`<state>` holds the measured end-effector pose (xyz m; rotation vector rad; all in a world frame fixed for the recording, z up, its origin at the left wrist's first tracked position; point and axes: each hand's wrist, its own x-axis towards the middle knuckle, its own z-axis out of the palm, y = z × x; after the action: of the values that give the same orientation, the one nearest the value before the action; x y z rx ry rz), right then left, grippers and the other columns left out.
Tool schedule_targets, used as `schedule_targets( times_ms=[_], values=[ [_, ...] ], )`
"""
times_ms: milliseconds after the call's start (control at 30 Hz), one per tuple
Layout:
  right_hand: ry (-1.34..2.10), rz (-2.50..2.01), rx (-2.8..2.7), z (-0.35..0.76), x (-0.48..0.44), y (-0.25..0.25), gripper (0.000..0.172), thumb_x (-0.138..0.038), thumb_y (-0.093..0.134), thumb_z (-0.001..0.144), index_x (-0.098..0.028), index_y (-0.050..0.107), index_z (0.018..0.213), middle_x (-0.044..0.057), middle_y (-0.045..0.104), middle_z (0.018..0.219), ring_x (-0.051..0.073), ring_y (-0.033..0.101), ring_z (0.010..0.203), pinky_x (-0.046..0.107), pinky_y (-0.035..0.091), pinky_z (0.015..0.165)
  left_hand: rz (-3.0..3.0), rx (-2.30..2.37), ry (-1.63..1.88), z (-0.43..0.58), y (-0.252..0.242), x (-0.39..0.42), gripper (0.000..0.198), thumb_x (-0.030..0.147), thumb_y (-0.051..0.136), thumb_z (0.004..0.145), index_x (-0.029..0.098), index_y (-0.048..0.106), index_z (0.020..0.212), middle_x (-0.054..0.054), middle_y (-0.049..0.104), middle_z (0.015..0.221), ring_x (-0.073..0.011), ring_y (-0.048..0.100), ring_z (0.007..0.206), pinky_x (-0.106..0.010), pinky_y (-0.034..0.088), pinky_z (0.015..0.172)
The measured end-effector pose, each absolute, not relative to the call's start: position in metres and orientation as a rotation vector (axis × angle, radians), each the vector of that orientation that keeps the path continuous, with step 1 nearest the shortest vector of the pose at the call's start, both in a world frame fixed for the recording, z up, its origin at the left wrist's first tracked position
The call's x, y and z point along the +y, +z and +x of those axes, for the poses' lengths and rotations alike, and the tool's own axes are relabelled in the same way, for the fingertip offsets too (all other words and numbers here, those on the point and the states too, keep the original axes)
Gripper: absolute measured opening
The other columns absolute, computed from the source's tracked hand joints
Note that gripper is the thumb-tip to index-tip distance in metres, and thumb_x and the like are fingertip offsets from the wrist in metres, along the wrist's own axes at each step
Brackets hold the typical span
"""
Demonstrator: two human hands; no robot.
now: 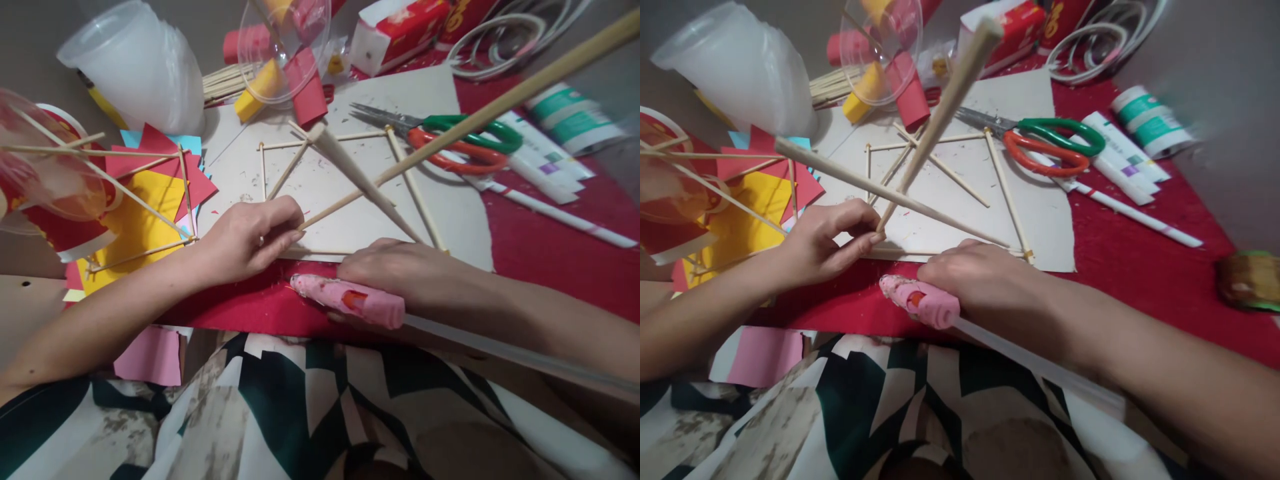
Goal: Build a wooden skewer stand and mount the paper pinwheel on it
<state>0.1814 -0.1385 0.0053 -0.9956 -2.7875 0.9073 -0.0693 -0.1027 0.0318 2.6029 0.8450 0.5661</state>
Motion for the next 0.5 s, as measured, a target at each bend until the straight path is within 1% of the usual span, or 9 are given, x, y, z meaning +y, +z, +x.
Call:
schedule_targets(
  times_ms=[100,233,300,367,433,500],
  values=[
    [0.896,-0.844,-2.802,0.188,-0.145,-0.007,0.022,-0.035,0.051,0.094,-0.023,0.054,0.075,0.002,0.066,0.072,0.020,0.060,0.068,0.033,0.036,0.069,2.641,0.827,0.578,-0.069,0.030,-0.103,0.008,0.021,0.053,0.095,0.018,0.056,0.089,-0.001,0.061,0.075,-0.0113,0.058,0.065,-0.022,0.044,0.061],
    [0.908,-0.746,-2.805,0.198,-0.158,-0.026,0.018,-0.031,0.051,0.096,-0.021,0.057,0.082,0.005,0.069,0.081,0.021,0.063,0.078,0.036,0.038,0.075,2.665,0.824,0.598,-0.067,0.029,-0.102,0.009,0.021,0.052,0.095,0.018,0.058,0.089,-0.001,0.063,0.075,-0.0115,0.058,0.063,-0.023,0.044,0.060],
    [0.949,-0.774,-2.768,0.203,-0.167,-0.027,0.017,-0.026,0.052,0.095,-0.021,0.058,0.080,0.005,0.068,0.080,0.020,0.062,0.075,0.036,0.039,0.074,2.679,0.818,0.607,-0.065,0.029,-0.101,0.009,0.021,0.053,0.095,0.018,0.059,0.089,-0.001,0.064,0.074,-0.0110,0.058,0.063,-0.022,0.044,0.060],
    [1.003,-0.848,-2.701,0.212,-0.177,-0.020,0.013,-0.023,0.059,0.091,-0.020,0.060,0.078,0.004,0.067,0.078,0.019,0.060,0.073,0.035,0.041,0.072,2.697,0.823,0.623,-0.065,0.030,-0.101,0.008,0.020,0.055,0.094,0.018,0.061,0.089,0.000,0.065,0.074,-0.0100,0.059,0.062,-0.021,0.044,0.059],
    [1.065,-0.913,-2.584,0.226,-0.189,-0.008,0.012,-0.029,0.068,0.087,-0.019,0.063,0.083,0.005,0.068,0.080,0.019,0.061,0.075,0.034,0.045,0.072,2.705,0.849,0.628,-0.065,0.030,-0.102,0.008,0.020,0.056,0.094,0.018,0.062,0.089,0.001,0.066,0.075,-0.0092,0.059,0.062,-0.020,0.044,0.059],
    [1.108,-0.982,-2.444,0.242,-0.203,0.007,0.020,-0.038,0.071,0.088,-0.019,0.068,0.091,0.007,0.070,0.086,0.019,0.064,0.079,0.032,0.051,0.075,2.698,0.887,0.621,-0.065,0.030,-0.102,0.010,0.022,0.057,0.094,0.018,0.064,0.090,0.001,0.068,0.077,-0.0093,0.061,0.064,-0.020,0.045,0.059]
  ],
)
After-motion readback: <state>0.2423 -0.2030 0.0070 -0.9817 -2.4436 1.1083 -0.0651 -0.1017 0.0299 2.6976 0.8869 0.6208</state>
